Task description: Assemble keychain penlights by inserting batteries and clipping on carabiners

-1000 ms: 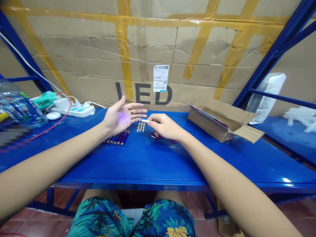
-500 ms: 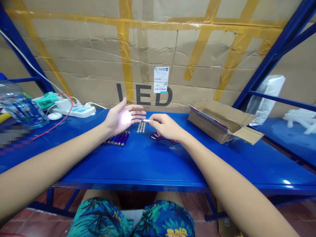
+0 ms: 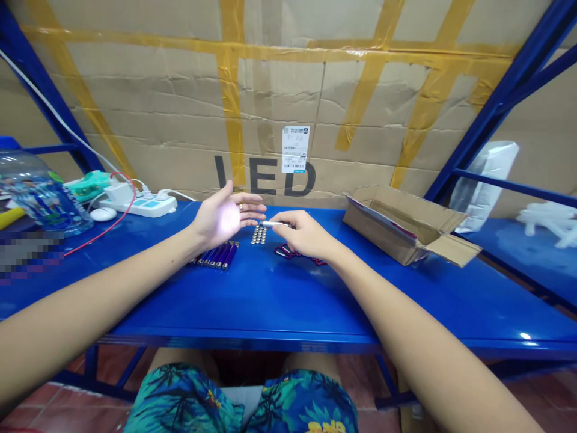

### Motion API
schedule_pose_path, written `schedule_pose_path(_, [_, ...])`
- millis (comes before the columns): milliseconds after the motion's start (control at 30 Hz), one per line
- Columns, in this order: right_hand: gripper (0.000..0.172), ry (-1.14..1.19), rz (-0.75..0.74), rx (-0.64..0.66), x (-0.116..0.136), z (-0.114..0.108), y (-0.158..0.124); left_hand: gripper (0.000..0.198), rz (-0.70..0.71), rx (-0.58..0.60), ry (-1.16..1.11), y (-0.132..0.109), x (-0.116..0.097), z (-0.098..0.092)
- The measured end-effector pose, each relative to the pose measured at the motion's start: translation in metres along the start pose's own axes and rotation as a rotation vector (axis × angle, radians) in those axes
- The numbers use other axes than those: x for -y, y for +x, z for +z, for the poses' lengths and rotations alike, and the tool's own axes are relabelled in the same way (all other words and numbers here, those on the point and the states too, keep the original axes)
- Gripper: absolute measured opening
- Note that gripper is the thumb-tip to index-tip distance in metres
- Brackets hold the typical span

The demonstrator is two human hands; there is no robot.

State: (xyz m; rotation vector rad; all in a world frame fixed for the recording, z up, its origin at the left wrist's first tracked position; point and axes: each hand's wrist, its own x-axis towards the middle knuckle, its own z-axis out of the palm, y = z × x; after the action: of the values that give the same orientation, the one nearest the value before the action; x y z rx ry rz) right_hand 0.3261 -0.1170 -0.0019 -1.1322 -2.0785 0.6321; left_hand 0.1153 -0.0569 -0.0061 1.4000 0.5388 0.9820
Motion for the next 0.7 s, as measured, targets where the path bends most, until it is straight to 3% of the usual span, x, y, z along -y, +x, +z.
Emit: schedule_pose_path(700, [0.033, -0.009, -0.035, -0.007, 0.0022, -0.001, 0.0005, 0.069, -0.015, -0.018, -0.057, -0.0017, -0.0009, 0.0012])
